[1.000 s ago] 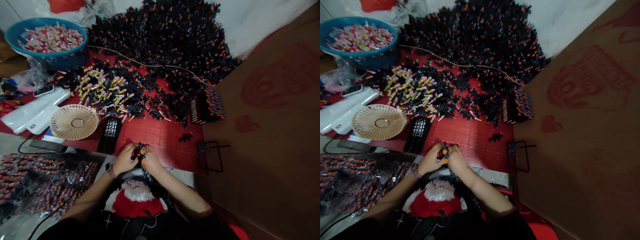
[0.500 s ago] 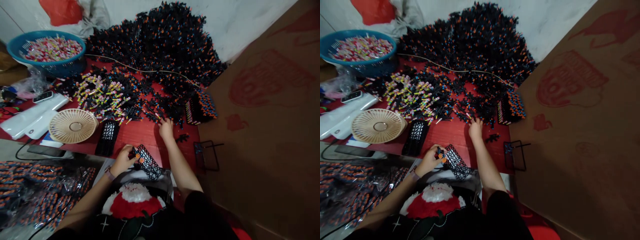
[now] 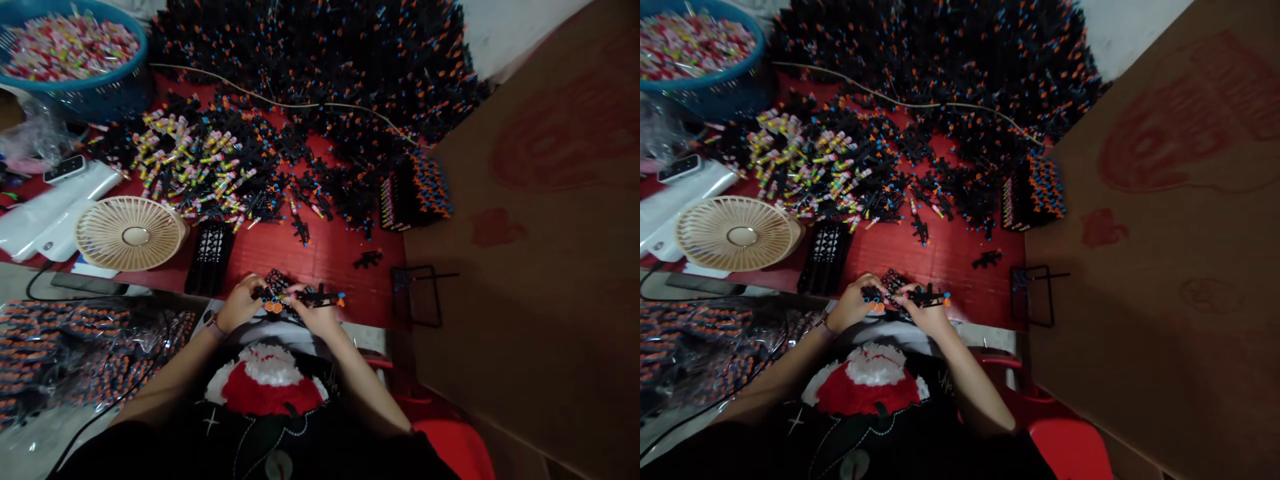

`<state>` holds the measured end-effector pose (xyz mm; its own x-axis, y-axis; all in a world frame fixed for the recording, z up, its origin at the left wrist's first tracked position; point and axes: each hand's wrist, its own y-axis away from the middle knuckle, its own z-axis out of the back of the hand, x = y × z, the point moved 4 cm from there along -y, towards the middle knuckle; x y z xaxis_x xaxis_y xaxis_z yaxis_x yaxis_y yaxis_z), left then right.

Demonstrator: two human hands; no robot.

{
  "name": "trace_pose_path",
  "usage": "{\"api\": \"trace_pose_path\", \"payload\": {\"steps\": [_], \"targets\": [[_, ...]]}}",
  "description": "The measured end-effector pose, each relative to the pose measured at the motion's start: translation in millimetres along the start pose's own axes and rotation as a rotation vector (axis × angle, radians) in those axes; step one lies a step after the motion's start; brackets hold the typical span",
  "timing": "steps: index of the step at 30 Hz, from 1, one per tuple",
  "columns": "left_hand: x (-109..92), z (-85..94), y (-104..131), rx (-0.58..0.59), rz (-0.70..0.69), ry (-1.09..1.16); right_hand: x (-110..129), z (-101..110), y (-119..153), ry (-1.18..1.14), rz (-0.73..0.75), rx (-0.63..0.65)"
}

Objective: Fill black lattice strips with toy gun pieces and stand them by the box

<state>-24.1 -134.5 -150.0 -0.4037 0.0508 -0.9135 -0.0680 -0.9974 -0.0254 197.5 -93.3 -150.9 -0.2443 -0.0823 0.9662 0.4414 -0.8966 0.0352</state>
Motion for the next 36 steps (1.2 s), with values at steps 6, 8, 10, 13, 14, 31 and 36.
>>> {"api": "trace_pose_path", "payload": {"steps": [6,8,10,13,14,31,36], "targets": [[-6.0,7.1,1.0,0.071,-0.064,-0.049,1.3,-14.5,0.3,0.276,0.076,0.126],[-4.7,8.5,2.0,0.076,-0.054,-0.036,3.4,-10.3,-3.4,0.33,0.088,0.18],[-2.6,8.1,2.1,0.078,-0.047,-0.034,8.0,-11.6,-6.3,0.361,0.083,0.234],[-0.7,5.8,1.5,0.085,-0.057,-0.032,20.1,-27.2,-9.2,0.481,0.11,0.356],[-1.1,5.3,1.3,0.087,-0.067,-0.029,25.0,-33.0,-10.3,0.53,0.126,0.397],[-11.1,8.1,5.2,-0.026,-0.021,-0.016,10.0,58.9,-172.4,1.006,0.175,0.072],[2.1,3.5,6.5,-0.14,0.037,0.036,-8.0,74.2,-122.8,0.874,0.206,0.04]]}}
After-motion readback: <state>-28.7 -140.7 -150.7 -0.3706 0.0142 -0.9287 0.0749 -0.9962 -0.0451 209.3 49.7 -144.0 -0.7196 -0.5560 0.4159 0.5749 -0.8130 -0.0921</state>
